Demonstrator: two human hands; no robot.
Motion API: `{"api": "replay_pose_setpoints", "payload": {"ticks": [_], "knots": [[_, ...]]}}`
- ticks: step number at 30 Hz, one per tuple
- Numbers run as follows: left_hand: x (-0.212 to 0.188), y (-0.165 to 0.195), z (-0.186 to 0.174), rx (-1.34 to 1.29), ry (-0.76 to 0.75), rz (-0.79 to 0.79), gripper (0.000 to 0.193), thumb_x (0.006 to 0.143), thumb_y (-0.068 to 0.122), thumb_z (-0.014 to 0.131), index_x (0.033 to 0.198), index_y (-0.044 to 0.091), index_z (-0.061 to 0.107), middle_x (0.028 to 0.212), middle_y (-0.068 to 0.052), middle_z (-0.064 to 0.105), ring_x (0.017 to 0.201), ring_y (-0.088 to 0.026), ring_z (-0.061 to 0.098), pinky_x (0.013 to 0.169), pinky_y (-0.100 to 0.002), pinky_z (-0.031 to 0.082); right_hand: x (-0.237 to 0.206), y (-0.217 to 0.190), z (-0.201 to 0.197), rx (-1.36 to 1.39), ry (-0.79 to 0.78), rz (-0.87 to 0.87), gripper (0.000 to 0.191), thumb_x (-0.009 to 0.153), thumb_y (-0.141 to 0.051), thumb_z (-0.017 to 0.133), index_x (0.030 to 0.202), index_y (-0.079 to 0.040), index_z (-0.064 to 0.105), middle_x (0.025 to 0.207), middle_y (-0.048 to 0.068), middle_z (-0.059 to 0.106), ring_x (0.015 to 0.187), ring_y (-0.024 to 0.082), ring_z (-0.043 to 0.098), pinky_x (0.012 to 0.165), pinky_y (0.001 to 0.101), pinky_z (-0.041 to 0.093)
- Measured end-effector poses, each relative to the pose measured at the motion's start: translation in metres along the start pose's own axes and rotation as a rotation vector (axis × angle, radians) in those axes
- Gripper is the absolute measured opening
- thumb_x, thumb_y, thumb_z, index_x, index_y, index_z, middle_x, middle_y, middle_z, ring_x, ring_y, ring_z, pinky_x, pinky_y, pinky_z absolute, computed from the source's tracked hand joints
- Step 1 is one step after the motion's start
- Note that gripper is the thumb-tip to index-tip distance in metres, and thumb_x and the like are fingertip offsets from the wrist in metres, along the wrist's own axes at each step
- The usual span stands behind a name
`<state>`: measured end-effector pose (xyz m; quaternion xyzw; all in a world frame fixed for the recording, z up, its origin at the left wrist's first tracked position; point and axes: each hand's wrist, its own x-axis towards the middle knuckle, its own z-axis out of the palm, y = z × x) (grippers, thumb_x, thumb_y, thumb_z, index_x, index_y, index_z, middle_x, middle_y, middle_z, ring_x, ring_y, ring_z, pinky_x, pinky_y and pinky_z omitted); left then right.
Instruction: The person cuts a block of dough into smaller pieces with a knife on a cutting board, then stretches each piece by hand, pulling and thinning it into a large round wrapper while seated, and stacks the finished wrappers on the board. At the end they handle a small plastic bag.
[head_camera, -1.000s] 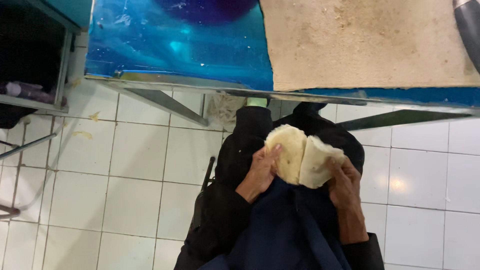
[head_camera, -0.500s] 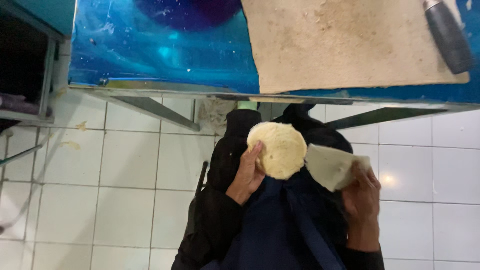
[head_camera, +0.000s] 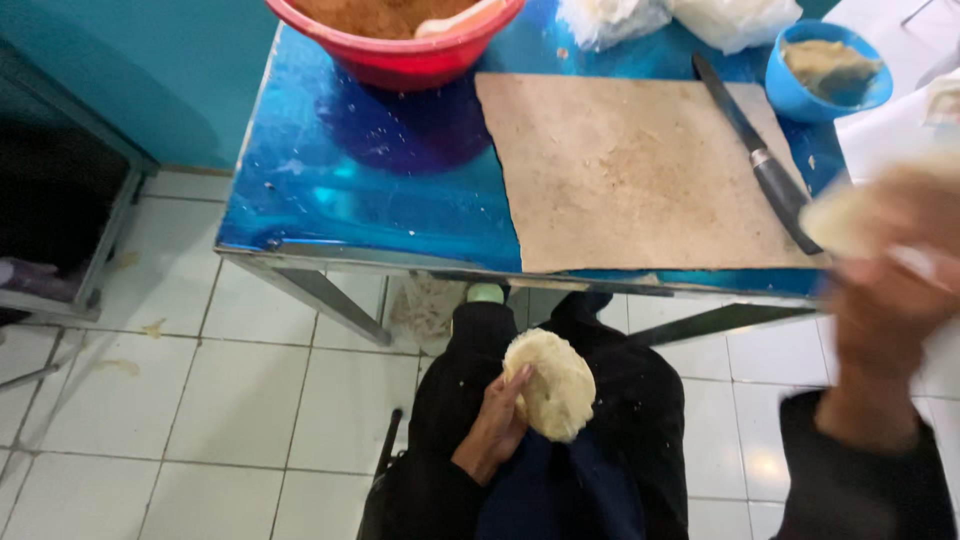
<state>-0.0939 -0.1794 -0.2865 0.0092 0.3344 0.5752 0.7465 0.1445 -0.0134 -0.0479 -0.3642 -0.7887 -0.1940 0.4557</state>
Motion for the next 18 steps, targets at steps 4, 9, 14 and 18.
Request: {"api": "replay_pose_setpoints", "payload": {"ticks": [4,9,14,18], "knots": [[-0.002,0.005,0.003,-0.036,-0.023,0.014,0.041,0.095,0.03,0.066,0.13,0.009,0.062,0.12,-0.006,0.072,0.109,-0.025,0.072,0.09,-0.047,0.061,0.045,-0.031,0.082,-0.205,-0.378,-0.322,0.021,0.098,-0.004,0.061,0.117,-0.006,0.071,0.112,0.012,0.07,0.106,0.028,0.068,0.09,0.0381,0.056],[0.001,0.01,-0.005,0.005,-0.02,-0.017,0.042,0.097,0.031,0.067,0.131,0.006,0.062,0.121,-0.008,0.072,0.111,-0.024,0.072,0.092,-0.045,0.062,0.03,-0.046,0.096,-0.163,-0.374,-0.316,0.02,0.097,-0.01,0.071,0.116,-0.015,0.076,0.114,0.002,0.074,0.108,0.022,0.068,0.092,0.0384,0.05],[0.009,0.01,-0.013,0.014,0.008,-0.06,0.042,0.096,0.03,0.066,0.13,0.006,0.061,0.119,-0.009,0.072,0.109,-0.025,0.072,0.09,-0.045,0.063,0.031,-0.057,0.079,-0.098,-0.48,-0.261,0.025,0.091,-0.025,0.077,0.113,-0.015,0.077,0.114,0.005,0.073,0.111,0.024,0.062,0.091,0.0437,0.045],[0.011,0.009,-0.015,-0.034,-0.034,-0.034,0.045,0.096,0.029,0.066,0.133,0.004,0.059,0.122,-0.01,0.071,0.11,-0.025,0.072,0.092,-0.044,0.062,0.021,-0.066,0.061,-0.072,-0.423,-0.242,0.031,0.087,-0.029,0.079,0.112,-0.012,0.077,0.112,0.007,0.072,0.115,0.029,0.056,0.091,0.0471,0.043]]}}
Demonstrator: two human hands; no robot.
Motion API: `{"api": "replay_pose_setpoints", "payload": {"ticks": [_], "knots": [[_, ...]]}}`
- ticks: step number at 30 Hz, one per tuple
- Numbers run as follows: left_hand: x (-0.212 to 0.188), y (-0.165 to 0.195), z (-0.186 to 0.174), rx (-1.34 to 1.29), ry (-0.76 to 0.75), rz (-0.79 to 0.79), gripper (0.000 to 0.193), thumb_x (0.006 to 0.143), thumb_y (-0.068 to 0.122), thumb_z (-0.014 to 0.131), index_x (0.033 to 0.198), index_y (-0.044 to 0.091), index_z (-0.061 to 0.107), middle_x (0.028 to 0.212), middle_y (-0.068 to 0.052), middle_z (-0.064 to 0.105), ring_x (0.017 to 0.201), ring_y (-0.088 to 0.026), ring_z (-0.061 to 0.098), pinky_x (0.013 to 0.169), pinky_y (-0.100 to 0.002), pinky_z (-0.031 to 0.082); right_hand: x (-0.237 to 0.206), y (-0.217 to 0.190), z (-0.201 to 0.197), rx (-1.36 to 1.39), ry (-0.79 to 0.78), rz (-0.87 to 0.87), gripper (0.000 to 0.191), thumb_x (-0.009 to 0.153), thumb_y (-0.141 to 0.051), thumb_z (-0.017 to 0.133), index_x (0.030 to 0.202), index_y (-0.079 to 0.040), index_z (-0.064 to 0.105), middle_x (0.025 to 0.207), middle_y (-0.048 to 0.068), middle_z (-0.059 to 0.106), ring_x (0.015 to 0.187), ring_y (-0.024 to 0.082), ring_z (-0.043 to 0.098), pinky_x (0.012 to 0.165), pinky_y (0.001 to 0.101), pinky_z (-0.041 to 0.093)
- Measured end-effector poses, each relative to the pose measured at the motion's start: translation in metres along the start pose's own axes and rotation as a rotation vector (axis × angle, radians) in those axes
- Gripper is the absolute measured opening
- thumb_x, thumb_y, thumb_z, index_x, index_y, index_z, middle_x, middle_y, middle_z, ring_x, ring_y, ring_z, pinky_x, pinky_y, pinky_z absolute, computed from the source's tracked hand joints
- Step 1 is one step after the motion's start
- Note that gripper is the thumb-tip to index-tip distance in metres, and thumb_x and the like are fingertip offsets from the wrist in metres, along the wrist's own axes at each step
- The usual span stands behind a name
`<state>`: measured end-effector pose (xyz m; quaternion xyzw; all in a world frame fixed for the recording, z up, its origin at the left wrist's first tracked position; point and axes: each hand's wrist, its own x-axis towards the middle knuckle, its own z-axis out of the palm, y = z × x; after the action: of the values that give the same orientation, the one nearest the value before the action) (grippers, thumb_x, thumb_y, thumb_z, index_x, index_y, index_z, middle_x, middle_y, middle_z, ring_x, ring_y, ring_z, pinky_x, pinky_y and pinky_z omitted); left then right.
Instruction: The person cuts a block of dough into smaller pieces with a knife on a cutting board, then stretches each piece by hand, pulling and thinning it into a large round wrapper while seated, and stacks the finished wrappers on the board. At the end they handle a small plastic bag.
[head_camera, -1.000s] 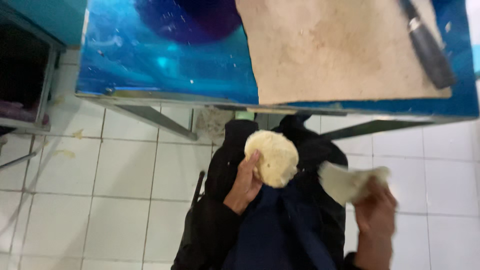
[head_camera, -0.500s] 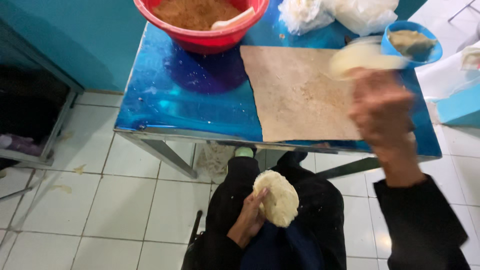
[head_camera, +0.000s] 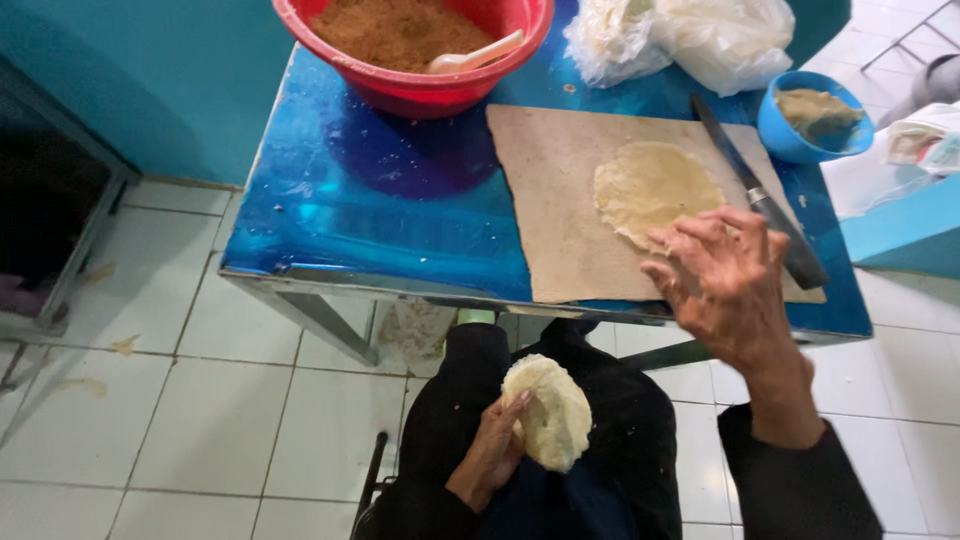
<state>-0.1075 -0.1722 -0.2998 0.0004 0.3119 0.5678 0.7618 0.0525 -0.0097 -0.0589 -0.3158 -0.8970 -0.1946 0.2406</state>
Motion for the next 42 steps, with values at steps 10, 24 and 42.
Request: {"api": "replay_pose_setpoints", "payload": {"ticks": [10,24,42], "knots": [[0.001,-0.01,0.004,0.009,-0.093,-0.041,0.051,0.099,0.031,0.053,0.142,0.003,0.051,0.127,-0.014,0.069,0.112,-0.029,0.071,0.093,-0.047,0.06,-0.141,-0.094,0.03,0.691,-0.25,0.511,0.015,0.08,-0.006,0.079,0.095,-0.008,0.077,0.089,0.006,0.074,0.082,0.026,0.069,0.075,0.0373,0.055],[-0.007,-0.02,0.014,0.058,-0.219,-0.109,0.062,0.092,0.012,0.059,0.151,0.007,0.039,0.132,-0.013,0.06,0.118,-0.023,0.065,0.101,-0.041,0.055,-0.213,-0.137,0.087,0.837,-0.255,0.46,0.019,0.079,-0.008,0.082,0.095,-0.006,0.072,0.1,0.006,0.07,0.099,0.028,0.065,0.09,0.0417,0.053],[-0.013,-0.018,0.021,0.103,-0.183,-0.095,0.071,0.086,0.004,0.061,0.153,0.002,0.038,0.141,-0.016,0.058,0.127,-0.028,0.06,0.11,-0.043,0.05,-0.199,0.054,-0.115,0.01,0.521,0.719,0.059,0.106,-0.045,0.049,0.143,0.001,0.055,0.136,0.016,0.065,0.111,0.022,0.063,0.103,0.0332,0.05]]}}
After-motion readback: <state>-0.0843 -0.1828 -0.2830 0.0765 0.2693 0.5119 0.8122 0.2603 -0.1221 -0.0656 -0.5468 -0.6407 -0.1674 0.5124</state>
